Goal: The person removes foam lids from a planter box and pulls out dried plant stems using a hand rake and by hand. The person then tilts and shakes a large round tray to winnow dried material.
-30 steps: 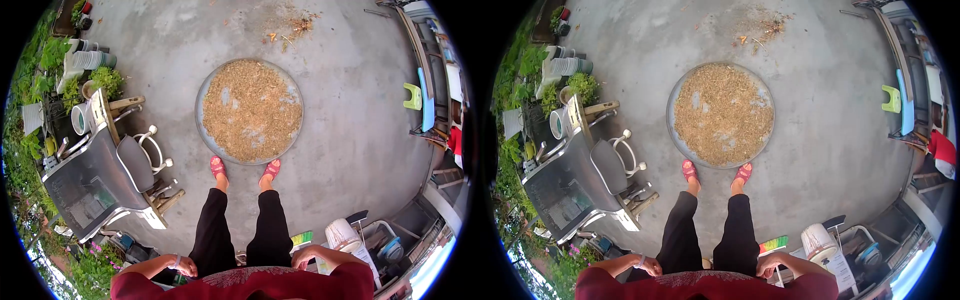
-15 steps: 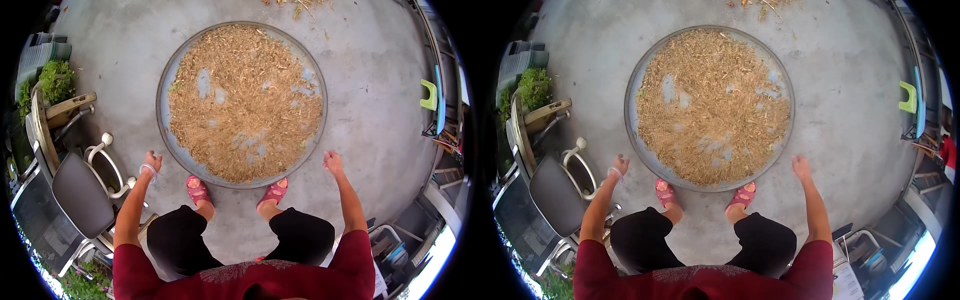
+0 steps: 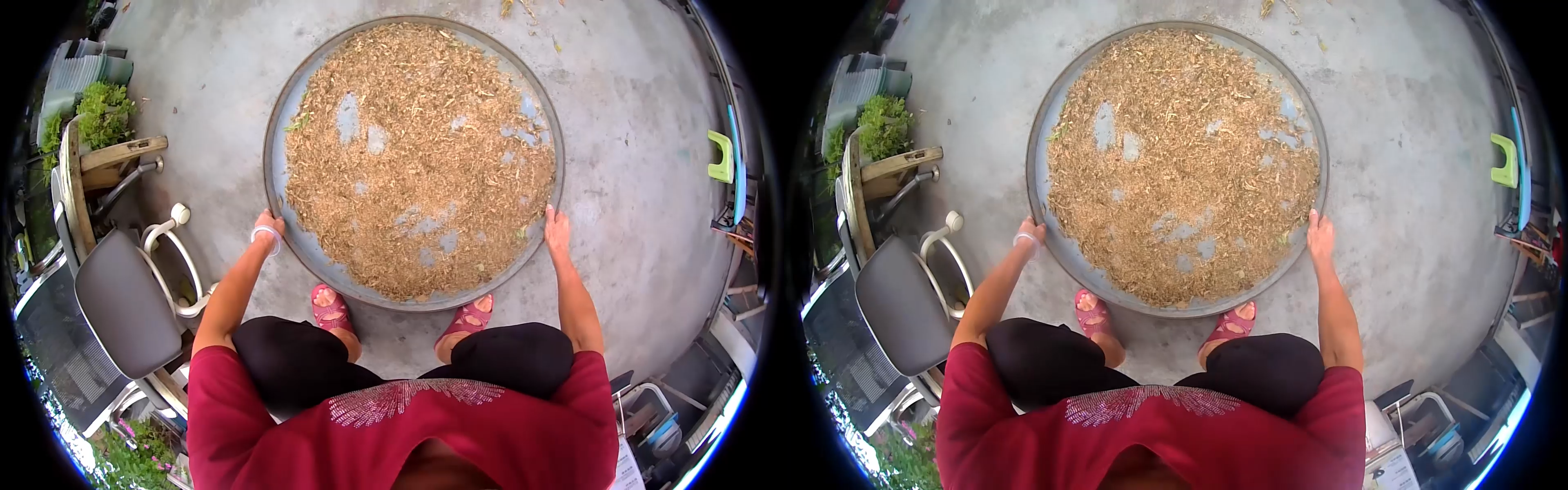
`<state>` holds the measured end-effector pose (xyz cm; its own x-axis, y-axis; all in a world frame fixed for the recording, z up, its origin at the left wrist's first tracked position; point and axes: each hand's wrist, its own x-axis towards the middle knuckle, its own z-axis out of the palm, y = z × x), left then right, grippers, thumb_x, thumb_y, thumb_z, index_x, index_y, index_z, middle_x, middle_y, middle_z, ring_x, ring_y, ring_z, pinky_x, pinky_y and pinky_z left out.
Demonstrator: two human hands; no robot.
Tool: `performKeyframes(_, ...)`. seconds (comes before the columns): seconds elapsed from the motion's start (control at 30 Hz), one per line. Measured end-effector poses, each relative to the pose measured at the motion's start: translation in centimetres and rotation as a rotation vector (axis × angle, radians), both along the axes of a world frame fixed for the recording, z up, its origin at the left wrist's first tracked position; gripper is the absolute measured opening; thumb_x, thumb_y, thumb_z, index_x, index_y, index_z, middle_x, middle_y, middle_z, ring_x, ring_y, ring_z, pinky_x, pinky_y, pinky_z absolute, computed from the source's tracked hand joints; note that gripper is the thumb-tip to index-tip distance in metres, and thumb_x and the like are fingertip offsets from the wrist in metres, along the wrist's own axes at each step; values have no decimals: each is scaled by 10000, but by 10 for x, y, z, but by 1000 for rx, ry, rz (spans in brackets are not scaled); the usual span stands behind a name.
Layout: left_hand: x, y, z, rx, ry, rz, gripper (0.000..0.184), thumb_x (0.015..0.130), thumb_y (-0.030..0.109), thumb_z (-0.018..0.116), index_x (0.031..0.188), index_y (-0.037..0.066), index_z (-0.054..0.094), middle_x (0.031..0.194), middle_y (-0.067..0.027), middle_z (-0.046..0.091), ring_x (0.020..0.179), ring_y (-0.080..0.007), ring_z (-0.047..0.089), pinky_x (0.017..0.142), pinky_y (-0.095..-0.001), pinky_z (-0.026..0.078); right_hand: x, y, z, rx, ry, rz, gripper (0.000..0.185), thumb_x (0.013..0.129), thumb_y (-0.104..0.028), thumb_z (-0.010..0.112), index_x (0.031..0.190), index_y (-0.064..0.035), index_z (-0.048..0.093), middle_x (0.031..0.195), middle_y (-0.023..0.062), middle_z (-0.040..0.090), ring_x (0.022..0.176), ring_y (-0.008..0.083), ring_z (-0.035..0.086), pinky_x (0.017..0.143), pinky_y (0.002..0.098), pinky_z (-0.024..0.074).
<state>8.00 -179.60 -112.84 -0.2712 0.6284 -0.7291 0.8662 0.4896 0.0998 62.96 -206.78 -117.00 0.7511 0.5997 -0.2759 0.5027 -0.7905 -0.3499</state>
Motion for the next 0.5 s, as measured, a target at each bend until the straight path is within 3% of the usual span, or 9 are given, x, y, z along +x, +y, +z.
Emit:
performKeyframes(0.13,-17,5,-11,184,-128,-105,315,707,73,451,996,-27,530,886,-220,601,860,-306,585,749,-348,447,-8,8,16,-11,82,-122,417,834,-353,466,784,55,534,732,284,531,730,404,532,668,434,400)
performKeyframes(0.23,-36,6,-22,257,-227,-74,329,698,68,430,988,-47,533,899,-203,605,830,-296,585,732,-337,447,8,-14,-27,60,216,-216,379,822,-325,490,791,49,544,716,240,552,707,318,546,663,403,400)
performKeyframes(0.3,-5,1,13,255,-237,79,326,676,94,463,951,-65,538,903,-164,596,807,-282,553,740,-360,428,6,-6,-34,187,393,-481,376,815,-316,500,794,56,548,723,209,561,713,271,535,664,387,399)
performKeyframes(0.33,-12,4,5,248,-240,161,321,665,109,477,932,-59,539,894,-153,585,811,-273,539,740,-363,420,2,-2,-39,256,488,-607,374,812,-311,505,795,60,550,727,193,565,717,248,529,664,379,399)
performKeyframes(0.4,-33,17,-25,243,-254,323,315,643,139,505,894,-48,543,875,-132,563,817,-254,511,740,-367,404,1,3,-41,328,427,-514,387,809,-315,507,793,69,550,746,172,571,716,238,513,668,374,398)
performKeyframes(0.43,-28,16,-25,212,-380,536,322,625,212,530,861,-6,548,855,-126,539,831,-235,489,746,-353,387,5,1,-39,351,401,-471,393,807,-317,509,792,74,550,756,162,574,716,233,505,670,371,398)
performKeyframes(0.5,-14,22,-31,230,-209,510,299,623,225,517,856,42,554,950,-144,519,884,-251,458,787,-368,360,1,12,0,293,408,-361,400,805,-317,515,791,81,549,754,155,571,709,224,499,666,367,398)
